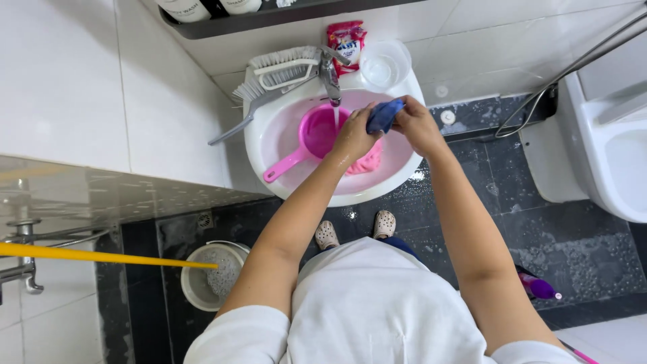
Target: The person mops the bathroom floor with a mop and bucket, then rinses a blue cloth and a pink cloth in a sink. They wring out the pink cloth and use it to wipe the tiled walls around the toilet.
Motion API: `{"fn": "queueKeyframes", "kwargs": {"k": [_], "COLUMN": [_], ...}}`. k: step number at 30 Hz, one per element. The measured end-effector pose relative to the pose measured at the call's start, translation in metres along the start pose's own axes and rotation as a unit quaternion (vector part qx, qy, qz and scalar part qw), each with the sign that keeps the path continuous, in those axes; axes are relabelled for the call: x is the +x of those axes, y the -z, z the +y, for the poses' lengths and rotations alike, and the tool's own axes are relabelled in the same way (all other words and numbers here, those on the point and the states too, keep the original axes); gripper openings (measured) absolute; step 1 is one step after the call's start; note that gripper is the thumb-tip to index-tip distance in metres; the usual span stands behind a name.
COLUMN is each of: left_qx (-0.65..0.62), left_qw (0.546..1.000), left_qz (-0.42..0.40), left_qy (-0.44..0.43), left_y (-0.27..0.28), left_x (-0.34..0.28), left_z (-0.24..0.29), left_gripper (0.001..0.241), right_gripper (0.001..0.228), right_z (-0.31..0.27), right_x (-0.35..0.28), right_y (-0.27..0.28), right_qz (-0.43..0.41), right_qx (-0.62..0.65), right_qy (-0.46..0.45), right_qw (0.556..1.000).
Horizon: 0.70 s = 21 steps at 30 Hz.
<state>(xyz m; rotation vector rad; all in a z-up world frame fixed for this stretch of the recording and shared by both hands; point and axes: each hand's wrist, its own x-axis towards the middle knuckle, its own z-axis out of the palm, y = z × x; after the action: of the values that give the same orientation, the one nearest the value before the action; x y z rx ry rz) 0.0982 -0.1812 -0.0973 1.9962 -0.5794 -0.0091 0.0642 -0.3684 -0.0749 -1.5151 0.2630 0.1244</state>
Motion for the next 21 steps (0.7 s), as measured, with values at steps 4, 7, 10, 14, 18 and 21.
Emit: {"fn": "queueKeyframes", "kwargs": {"k": [4,7,10,14,18,21], "left_qx": [-0.043,-0.002,-0.053,-0.085,-0.236,-0.095], "left_qw": [0.983,0.992,0.987,0.987,0.956,0.978], "left_qz": [-0.071,0.010,0.018,0.010,0.057,0.123], "left_qy": [0.164,0.124,0.148,0.133,0.163,0.137], "left_y": [-0.012,-0.045,-0.062,-0.086,-0.082,-0.083], "left_x": [0.019,0.033,0.034,0.026,0.019,0.013], "left_z": [0.009,-0.010,0.012,0.022,0.050,0.075], "left_gripper": [0.049,0.043,0.046,0.049,0.067,0.051], "right_gripper": [0.021,0.033,0.048,0.065,0.048,0.044], "right_z": [-0.044,0.006,0.013,-0.007,0.058,0.100], "right_x": [-0.024,0.002,0.001,-0.003,0.042,0.062], "right_y": [0.016,0.046,0.051,0.038,0.046,0.043], "right_qz": [-0.019,0.124,0.066,0.021,0.046,-0.005], "right_qx": [0.252,0.158,0.223,0.368,0.281,0.330], "right_qy": [0.047,0.038,-0.149,-0.228,-0.222,-0.208], "right_qw": [0.966,0.979,0.961,0.901,0.933,0.921]}}
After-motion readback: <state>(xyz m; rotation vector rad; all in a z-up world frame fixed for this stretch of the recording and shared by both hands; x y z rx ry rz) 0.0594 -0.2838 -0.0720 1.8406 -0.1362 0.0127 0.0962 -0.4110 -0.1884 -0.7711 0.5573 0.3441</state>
